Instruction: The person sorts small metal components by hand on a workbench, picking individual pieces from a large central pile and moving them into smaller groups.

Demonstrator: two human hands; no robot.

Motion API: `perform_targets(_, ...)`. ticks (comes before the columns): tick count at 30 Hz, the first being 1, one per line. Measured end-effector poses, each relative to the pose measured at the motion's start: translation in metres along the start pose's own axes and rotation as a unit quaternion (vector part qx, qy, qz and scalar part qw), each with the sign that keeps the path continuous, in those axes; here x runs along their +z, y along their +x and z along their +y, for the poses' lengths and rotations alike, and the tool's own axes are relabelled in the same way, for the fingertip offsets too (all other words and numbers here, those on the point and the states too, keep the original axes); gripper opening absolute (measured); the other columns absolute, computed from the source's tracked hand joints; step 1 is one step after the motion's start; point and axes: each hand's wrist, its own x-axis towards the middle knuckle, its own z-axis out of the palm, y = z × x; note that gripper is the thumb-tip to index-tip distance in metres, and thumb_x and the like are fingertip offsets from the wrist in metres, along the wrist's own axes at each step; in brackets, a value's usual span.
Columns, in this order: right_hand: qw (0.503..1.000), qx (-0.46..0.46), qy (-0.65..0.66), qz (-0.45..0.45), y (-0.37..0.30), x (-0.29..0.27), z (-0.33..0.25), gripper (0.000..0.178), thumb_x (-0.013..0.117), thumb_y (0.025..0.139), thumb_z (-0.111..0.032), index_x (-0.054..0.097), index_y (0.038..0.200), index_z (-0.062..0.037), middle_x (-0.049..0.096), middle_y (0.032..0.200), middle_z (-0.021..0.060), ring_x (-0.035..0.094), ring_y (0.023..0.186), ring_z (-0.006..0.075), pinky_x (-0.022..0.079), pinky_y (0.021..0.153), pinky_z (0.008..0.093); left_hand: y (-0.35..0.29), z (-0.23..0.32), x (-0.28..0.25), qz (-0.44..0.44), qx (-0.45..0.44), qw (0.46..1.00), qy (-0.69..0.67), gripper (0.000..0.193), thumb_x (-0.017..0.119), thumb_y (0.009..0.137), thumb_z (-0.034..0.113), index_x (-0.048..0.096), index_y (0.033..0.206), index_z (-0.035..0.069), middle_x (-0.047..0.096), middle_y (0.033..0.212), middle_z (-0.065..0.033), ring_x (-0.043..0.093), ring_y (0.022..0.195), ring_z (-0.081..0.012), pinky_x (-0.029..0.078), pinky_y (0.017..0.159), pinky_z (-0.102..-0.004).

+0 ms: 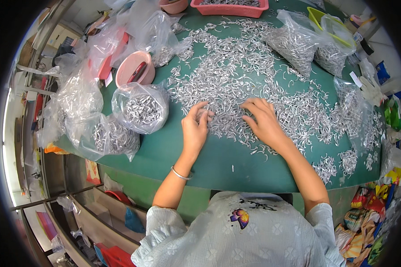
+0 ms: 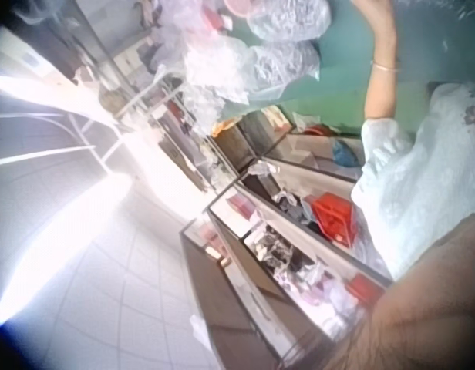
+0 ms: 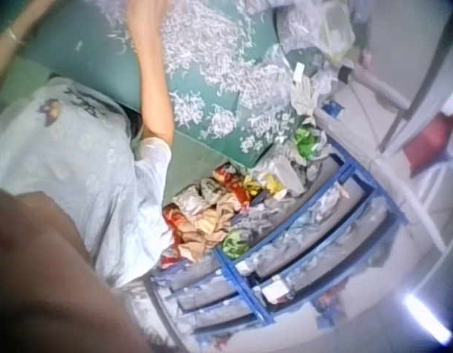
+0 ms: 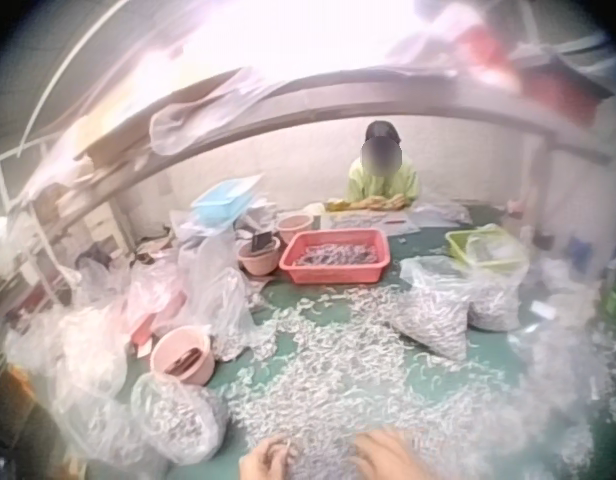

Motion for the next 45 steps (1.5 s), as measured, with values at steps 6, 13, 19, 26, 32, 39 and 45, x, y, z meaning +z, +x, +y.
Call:
perform_targets(6, 0.995, -0.089, -0.052, 0.005, -0.003, 0.026, -0.004, 0.034, 0.072, 0.079, -0.016, 0.064, 0.11, -0.0073, 0.053, 0.126, 0.0108, 0.048, 0.118, 0.0284, 0.035, 0.097, 0.0411, -0.009, -0.006, -0.002, 0.024, 0.167, 0.966, 0.197, 0.023, 0.06, 0.086, -0.003, 0.063, 0.109, 0.0, 0.067, 0.097, -0.0117, 0.062, 0.09, -0.0224, 0.048, 0.084, -0.0312)
perform_targets(13, 0.992, -0.076, -0.09, 0.052, -0.024, 0.007, 0.003, 0.01, 0.068, 0.077, -0.006, 0.062, 0.085, -0.0046, 0.056, 0.1, 0.0082, 0.052, 0.103, 0.0269, 0.035, 0.093, 0.0428, -0.02, 0.0, 0.005, -0.084, 0.212, 0.92, 0.32, 0.028, 0.073, 0.077, 0.007, 0.065, 0.104, 0.008, 0.056, 0.11, -0.0069, 0.051, 0.105, -0.026, 0.033, 0.092, -0.0402)
perform_targets(19, 0.994, -0.057, -0.057, 0.078, -0.012, 0.018, -0.015, 0.017, 0.07, 0.077, -0.011, 0.064, 0.092, -0.0032, 0.056, 0.104, 0.0097, 0.051, 0.101, 0.0283, 0.036, 0.089, 0.0419, -0.025, -0.004, 0.004, -0.061, 0.218, 0.913, 0.339, 0.029, 0.07, 0.078, 0.005, 0.063, 0.106, 0.007, 0.056, 0.113, -0.0089, 0.052, 0.108, -0.0286, 0.034, 0.094, -0.042)
perform_targets(26, 0.983, -0.107, -0.101, 0.112, -0.001, 0.037, -0.022, 0.009, 0.058, 0.078, -0.012, 0.062, 0.084, -0.0064, 0.056, 0.09, 0.0064, 0.051, 0.098, 0.026, 0.035, 0.088, 0.0439, -0.027, -0.004, -0.003, -0.067, 0.255, 0.898, 0.352, 0.032, 0.07, 0.079, 0.005, 0.062, 0.11, 0.004, 0.057, 0.125, -0.0154, 0.052, 0.116, -0.0341, 0.036, 0.099, -0.0422)
perform_targets(32, 0.978, -0.105, -0.073, 0.166, -0.023, -0.001, -0.018, 0.016, 0.069, 0.076, -0.016, 0.061, 0.084, -0.0054, 0.058, 0.098, 0.0059, 0.05, 0.098, 0.0239, 0.039, 0.086, 0.0359, -0.022, 0.005, 0.009, -0.11, 0.231, 0.888, 0.381, 0.031, 0.065, 0.084, 0.006, 0.059, 0.113, 0.0, 0.052, 0.128, -0.0177, 0.048, 0.12, -0.0356, 0.03, 0.106, -0.0473)
perform_targets(39, 0.927, 0.121, -0.09, 0.342, -0.162, -0.112, 0.037, 0.019, 0.078, 0.072, -0.01, 0.066, 0.086, -0.0064, 0.068, 0.099, 0.008, 0.062, 0.095, 0.0275, 0.045, 0.087, 0.0389, -0.023, 0.009, 0.031, -0.144, 0.257, 0.885, 0.36, 0.039, 0.065, 0.084, 0.005, 0.054, 0.121, 0.0, 0.049, 0.134, -0.0179, 0.044, 0.125, -0.0367, 0.029, 0.108, -0.0466)
perform_targets(45, 0.743, 0.358, -0.258, 0.504, -0.325, -0.209, 0.149, 0.03, 0.077, 0.075, -0.011, 0.062, 0.1, -0.0043, 0.067, 0.091, 0.0095, 0.06, 0.083, 0.0246, 0.047, 0.076, 0.0386, -0.019, 0.015, 0.066, -0.184, 0.271, 0.873, 0.362, 0.054, 0.066, 0.085, 0.011, 0.046, 0.135, 0.003, 0.04, 0.145, -0.0176, 0.034, 0.135, -0.039, 0.024, 0.112, -0.0487)
